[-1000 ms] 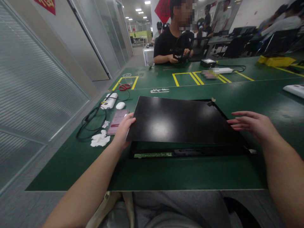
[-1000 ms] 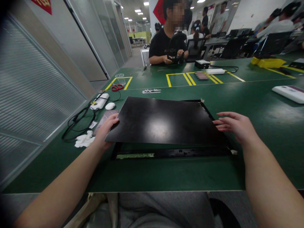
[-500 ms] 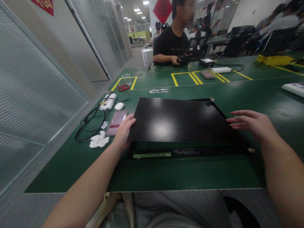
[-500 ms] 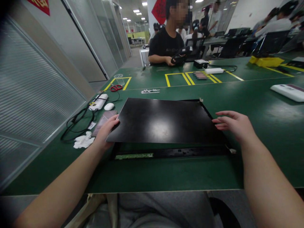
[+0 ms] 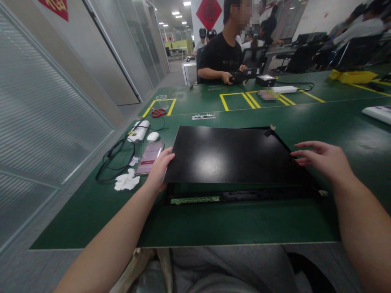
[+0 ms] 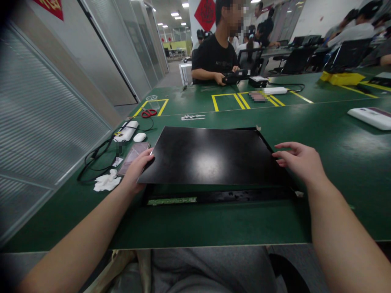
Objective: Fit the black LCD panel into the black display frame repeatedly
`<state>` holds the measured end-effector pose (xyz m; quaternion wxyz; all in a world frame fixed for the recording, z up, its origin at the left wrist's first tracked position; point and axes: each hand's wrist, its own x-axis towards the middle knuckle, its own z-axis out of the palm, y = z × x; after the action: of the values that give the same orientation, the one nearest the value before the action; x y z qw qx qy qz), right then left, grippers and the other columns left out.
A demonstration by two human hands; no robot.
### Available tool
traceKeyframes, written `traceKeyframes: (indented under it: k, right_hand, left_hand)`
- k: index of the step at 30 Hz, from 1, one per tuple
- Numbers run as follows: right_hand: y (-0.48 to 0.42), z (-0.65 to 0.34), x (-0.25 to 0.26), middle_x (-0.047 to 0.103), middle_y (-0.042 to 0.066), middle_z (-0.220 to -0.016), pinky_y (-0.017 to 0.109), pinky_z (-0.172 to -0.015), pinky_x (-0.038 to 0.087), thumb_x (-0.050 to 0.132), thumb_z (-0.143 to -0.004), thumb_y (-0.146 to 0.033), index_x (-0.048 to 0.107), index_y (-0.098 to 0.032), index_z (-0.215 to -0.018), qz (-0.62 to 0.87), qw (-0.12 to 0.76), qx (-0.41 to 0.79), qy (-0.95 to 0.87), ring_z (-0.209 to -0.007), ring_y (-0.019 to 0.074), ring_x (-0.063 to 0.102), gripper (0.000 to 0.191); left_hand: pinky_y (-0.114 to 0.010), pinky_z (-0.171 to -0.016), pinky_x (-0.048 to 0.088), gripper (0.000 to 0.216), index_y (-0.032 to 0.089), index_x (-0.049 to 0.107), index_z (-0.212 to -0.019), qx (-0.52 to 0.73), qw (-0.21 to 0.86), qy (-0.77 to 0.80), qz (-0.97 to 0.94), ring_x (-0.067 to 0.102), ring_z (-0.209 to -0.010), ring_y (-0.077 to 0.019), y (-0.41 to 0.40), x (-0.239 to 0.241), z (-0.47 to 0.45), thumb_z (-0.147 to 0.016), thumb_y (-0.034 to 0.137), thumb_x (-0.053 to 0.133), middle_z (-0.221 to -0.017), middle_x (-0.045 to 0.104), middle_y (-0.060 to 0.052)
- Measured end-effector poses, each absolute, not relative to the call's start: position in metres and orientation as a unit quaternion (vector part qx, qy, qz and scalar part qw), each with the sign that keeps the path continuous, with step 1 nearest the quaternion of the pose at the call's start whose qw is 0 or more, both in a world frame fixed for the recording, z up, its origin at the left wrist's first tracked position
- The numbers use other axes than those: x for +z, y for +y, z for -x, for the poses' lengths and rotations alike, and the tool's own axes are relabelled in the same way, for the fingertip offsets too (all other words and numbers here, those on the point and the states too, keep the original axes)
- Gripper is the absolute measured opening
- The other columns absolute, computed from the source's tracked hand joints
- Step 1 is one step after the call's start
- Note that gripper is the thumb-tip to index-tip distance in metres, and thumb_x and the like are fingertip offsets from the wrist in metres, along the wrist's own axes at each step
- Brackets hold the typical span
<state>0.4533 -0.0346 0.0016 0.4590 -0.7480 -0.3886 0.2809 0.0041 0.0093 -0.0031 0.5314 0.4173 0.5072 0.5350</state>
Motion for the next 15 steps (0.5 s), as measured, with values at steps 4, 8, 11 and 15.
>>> traceKeyframes:
  k: [4, 8, 11, 15]
  right_hand:
    - [-0.0329, -0.4536, -0.0035, 0.078, 0.007, -0.077, 0.025, -0.054, 0.061, 0.071, -0.068, -0.02, 0.075, -0.019, -0.092, 0.747, 0.461, 0.257, -0.404, -0.062, 0.0168, 0.071, 0.025]
    - [-0.0323, -0.4529, -0.0056, 0.077, 0.006, -0.075, 0.022, -0.054, 0.058, 0.071, -0.068, -0.021, 0.075, -0.018, -0.091, 0.747, 0.462, 0.243, -0.411, -0.062, 0.0149, 0.07, 0.023]
    - [-0.0321, -0.4545, -0.0075, 0.077, 0.007, -0.076, 0.021, -0.055, 0.058, 0.071, -0.068, -0.021, 0.076, -0.018, -0.093, 0.751, 0.454, 0.241, -0.414, -0.064, 0.0144, 0.07, 0.025]
    - [-0.0324, -0.4566, -0.0095, 0.077, 0.007, -0.075, 0.023, -0.056, 0.058, 0.07, -0.068, -0.021, 0.075, -0.018, -0.093, 0.746, 0.458, 0.244, -0.417, -0.065, 0.0157, 0.071, 0.026]
  left_hand:
    - [-0.034, -0.076, 0.053, 0.037, 0.02, 0.073, -0.098, 0.539, 0.526, 0.505, -0.422, 0.07, -0.091, -0.0281, 0.0087, -0.004, -0.0038, -0.063, 0.031, 0.073, -0.087, 0.076, -0.003]
    - [-0.034, -0.075, 0.052, 0.041, 0.019, 0.072, -0.102, 0.535, 0.524, 0.511, -0.422, 0.069, -0.092, -0.0287, 0.0083, -0.0035, -0.0045, -0.063, 0.032, 0.072, -0.086, 0.075, -0.003]
    - [-0.033, -0.072, 0.051, 0.041, 0.019, 0.071, -0.1, 0.534, 0.524, 0.513, -0.421, 0.068, -0.093, -0.029, 0.0086, -0.0036, -0.0051, -0.062, 0.033, 0.071, -0.085, 0.074, -0.003]
    - [-0.033, -0.075, 0.051, 0.039, 0.019, 0.07, -0.099, 0.533, 0.517, 0.51, -0.434, 0.068, -0.095, -0.0293, 0.0094, -0.0058, -0.0041, -0.063, 0.035, 0.071, -0.088, 0.074, -0.005]
